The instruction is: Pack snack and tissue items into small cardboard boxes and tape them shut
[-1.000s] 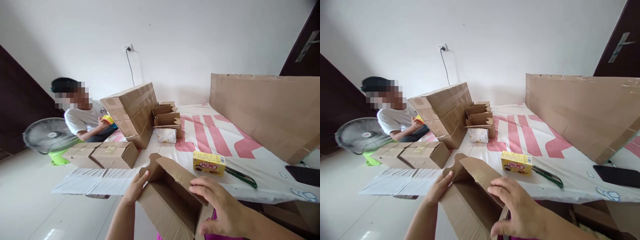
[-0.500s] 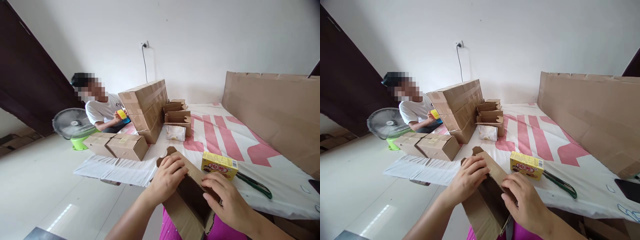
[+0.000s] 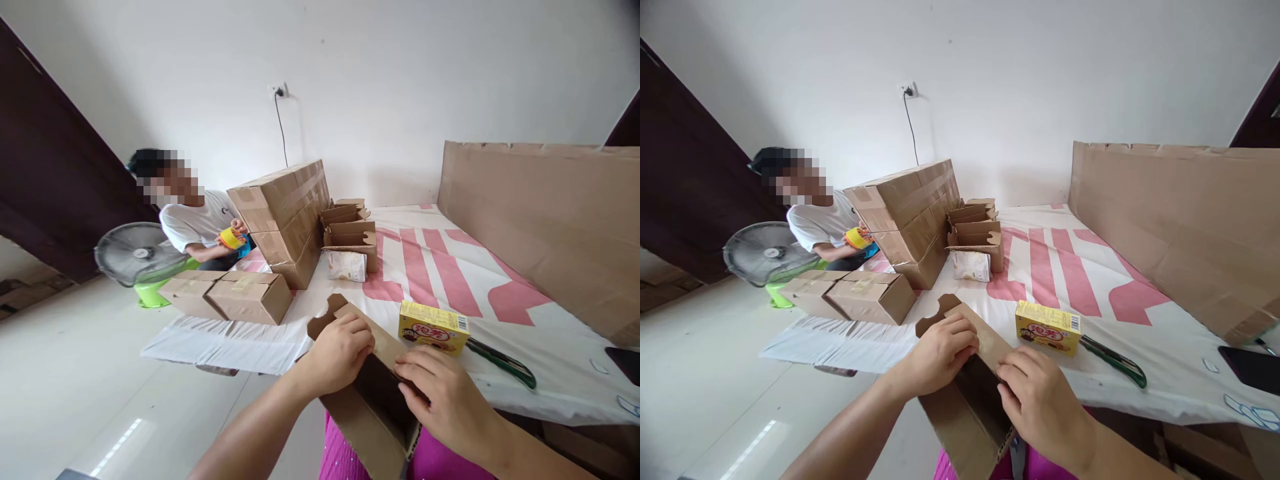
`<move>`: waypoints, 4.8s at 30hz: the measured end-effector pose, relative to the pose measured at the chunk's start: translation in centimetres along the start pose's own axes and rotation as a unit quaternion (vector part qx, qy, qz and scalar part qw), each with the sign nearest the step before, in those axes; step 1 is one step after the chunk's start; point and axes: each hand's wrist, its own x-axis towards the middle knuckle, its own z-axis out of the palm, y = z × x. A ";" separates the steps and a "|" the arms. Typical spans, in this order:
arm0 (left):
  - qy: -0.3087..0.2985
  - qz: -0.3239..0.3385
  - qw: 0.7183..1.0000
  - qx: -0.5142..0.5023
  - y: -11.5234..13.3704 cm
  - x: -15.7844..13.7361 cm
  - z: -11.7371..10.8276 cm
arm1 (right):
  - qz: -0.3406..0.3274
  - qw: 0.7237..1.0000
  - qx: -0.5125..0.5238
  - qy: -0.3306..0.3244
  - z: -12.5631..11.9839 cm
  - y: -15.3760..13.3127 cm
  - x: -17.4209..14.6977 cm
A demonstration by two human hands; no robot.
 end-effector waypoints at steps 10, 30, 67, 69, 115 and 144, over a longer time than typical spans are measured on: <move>-0.111 -0.025 0.993 -0.022 -0.7 1.8 -1.7 | -0.022 0.999 -0.036 0.012 0.2 0.4 -0.4; -0.197 0.052 0.976 0.075 -0.1 2.3 -1.0 | -0.039 0.998 -0.052 -0.003 0.5 0.0 -0.4; -0.162 -0.088 0.983 -0.014 0.0 0.7 -1.6 | -0.049 0.996 -0.071 -0.013 0.3 -0.6 -0.2; -0.140 -0.101 0.985 -0.001 0.1 0.3 -1.4 | -0.045 0.996 -0.067 -0.021 0.4 -0.6 -0.1; 0.388 -0.477 0.697 -0.369 -6.7 -12.0 6.2 | 0.205 0.977 0.035 0.041 -0.1 8.2 0.6; 0.210 -0.123 0.966 -0.090 -4.3 -2.1 1.6 | 0.314 0.861 0.398 0.033 0.3 -2.0 0.4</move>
